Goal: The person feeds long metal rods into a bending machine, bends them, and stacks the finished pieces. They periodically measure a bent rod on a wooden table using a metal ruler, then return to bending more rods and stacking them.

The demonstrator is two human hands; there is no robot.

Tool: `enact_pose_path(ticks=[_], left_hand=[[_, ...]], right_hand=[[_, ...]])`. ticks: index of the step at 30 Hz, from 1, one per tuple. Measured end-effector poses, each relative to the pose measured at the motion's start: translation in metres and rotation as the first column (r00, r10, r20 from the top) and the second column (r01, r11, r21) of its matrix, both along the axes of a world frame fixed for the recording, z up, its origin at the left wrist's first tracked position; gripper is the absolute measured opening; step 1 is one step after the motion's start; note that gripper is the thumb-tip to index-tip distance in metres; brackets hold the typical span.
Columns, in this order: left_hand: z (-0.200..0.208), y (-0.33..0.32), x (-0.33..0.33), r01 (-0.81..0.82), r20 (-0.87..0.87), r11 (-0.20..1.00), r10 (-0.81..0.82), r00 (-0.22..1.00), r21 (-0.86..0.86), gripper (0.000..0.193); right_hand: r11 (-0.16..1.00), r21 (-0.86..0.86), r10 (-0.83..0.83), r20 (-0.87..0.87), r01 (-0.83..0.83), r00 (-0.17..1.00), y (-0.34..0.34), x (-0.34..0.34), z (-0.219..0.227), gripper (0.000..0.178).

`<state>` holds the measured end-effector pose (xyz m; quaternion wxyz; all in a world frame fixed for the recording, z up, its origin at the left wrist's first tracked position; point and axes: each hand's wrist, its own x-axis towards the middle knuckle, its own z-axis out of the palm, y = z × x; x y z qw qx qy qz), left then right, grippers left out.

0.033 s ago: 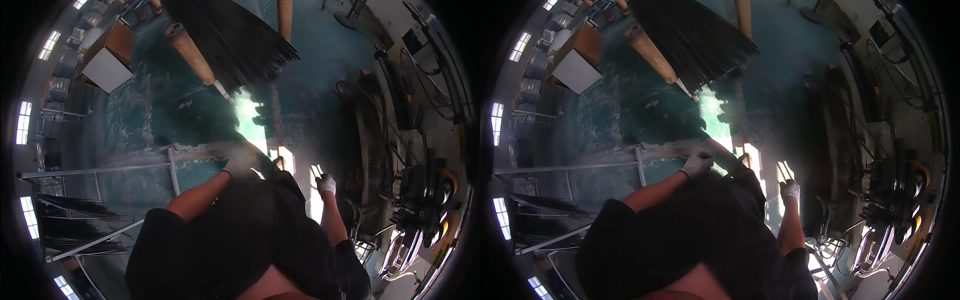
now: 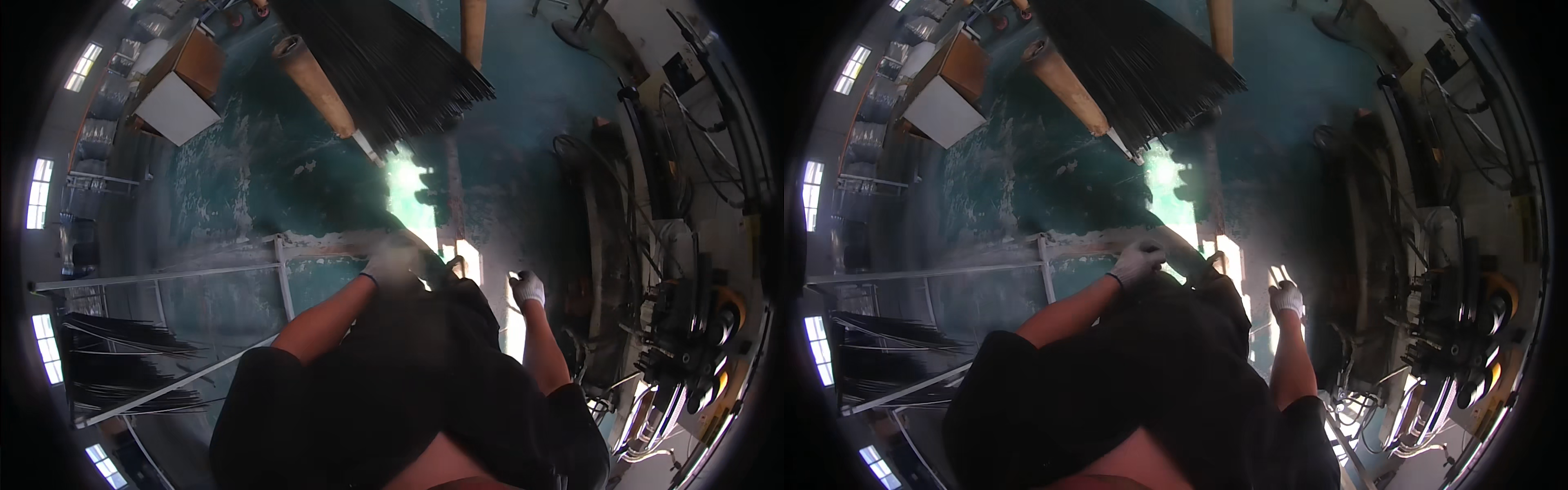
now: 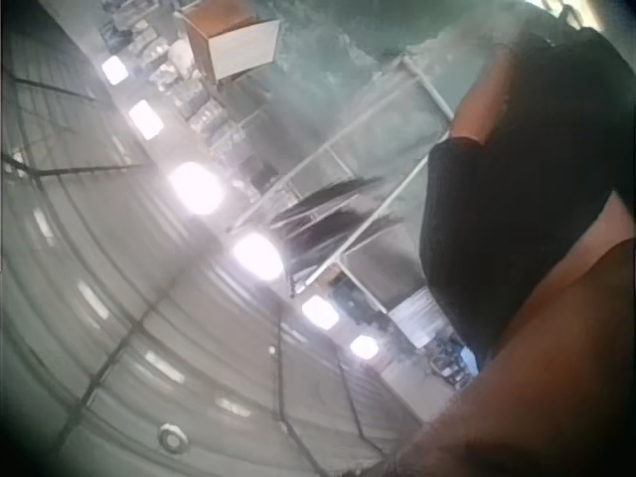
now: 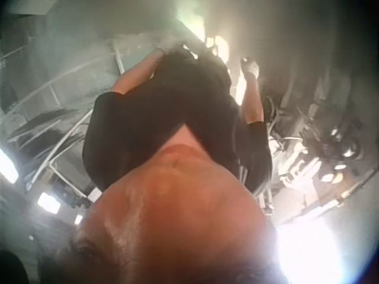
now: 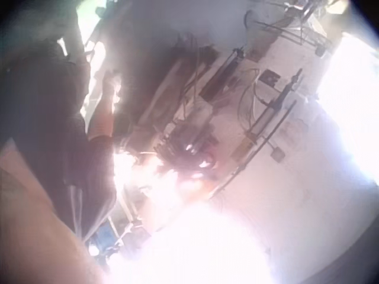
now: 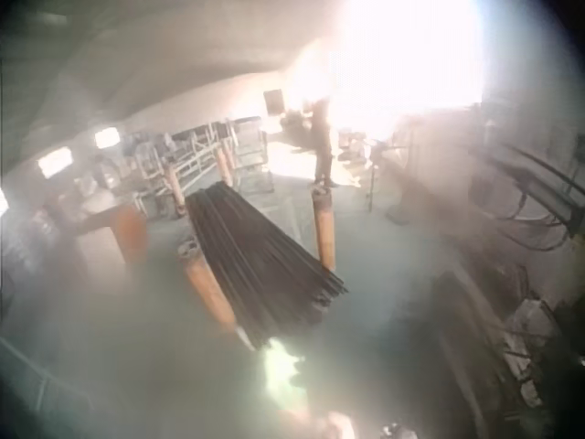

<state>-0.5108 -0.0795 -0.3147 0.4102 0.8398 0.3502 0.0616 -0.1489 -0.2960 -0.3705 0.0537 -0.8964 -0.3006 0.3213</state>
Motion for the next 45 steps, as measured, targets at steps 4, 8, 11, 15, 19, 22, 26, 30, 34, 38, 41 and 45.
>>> enact_pose_path(ticks=[4, 8, 11, 15, 19, 22, 26, 30, 34, 38, 41, 45], left_hand=[[-0.02, 0.053, -0.022, -0.298, 0.254, 0.953, 0.277, 0.926, 0.046, 0.022], [-0.048, 0.077, -0.058, -0.535, 0.05, 0.51, 0.753, 0.656, -0.673, 0.025], [-0.085, 0.102, -0.092, -0.598, -0.052, 0.449, 0.77, 0.636, -0.664, 0.026], [-0.051, 0.181, -0.112, -0.638, -0.08, 0.353, 0.834, 0.546, -0.684, 0.029], [0.037, 0.253, -0.135, -0.718, -0.185, 0.123, 0.924, 0.335, -0.685, 0.028], [0.031, 0.272, -0.164, -0.773, -0.194, 0.108, 0.938, 0.289, -0.625, 0.027], [0.031, 0.286, -0.163, -0.781, -0.247, 0.021, 0.943, 0.223, -0.625, 0.026], [0.018, 0.28, -0.126, -0.694, -0.291, 0.021, 0.898, 0.328, -0.719, 0.025], [-0.005, 0.277, -0.096, -0.606, -0.199, 0.215, 0.817, 0.541, -0.766, 0.034], [0.0, 0.298, -0.08, -0.533, -0.149, 0.192, 0.834, 0.53, -0.824, 0.035], [0.036, 0.322, -0.072, -0.653, -0.192, 0.301, 0.798, 0.572, -0.695, 0.037], [0.045, 0.327, -0.086, -0.712, -0.24, 0.234, 0.834, 0.497, -0.663, 0.037]], right_hand=[[0.952, 0.187, 0.249, -0.026, -0.24, 0.968, 0.206, -0.033, 0.005, 0.052], [0.909, 0.259, 0.348, -0.047, -0.325, 0.936, 0.363, -0.094, 0.015, 0.062], [0.885, 0.279, 0.389, -0.003, -0.373, 0.921, 0.45, -0.136, -0.009, 0.072], [0.907, 0.134, 0.395, 0.061, -0.399, 0.917, 0.533, -0.182, -0.017, 0.087], [0.922, 0.142, 0.335, 0.17, -0.359, 0.927, 0.581, -0.212, -0.045, 0.108], [0.924, 0.016, 0.369, 0.229, -0.382, 0.901, 0.603, -0.231, -0.055, 0.104], [0.901, 0.023, 0.421, 0.196, -0.434, 0.886, 0.601, -0.226, -0.09, 0.07], [0.867, 0.029, 0.498, -0.039, -0.498, 0.866, 0.629, -0.195, -0.071, 0.049], [0.816, -0.132, 0.532, -0.21, -0.563, 0.821, 0.651, -0.176, -0.047, 0.054], [0.793, -0.188, 0.501, -0.341, -0.58, 0.795, 0.655, -0.158, -0.085, 0.055], [0.696, -0.086, 0.674, -0.263, -0.713, 0.69, 0.649, -0.153, -0.093, 0.054], [0.796, -0.063, 0.569, -0.26, -0.602, 0.78, 0.652, -0.157, -0.025, 0.053]])
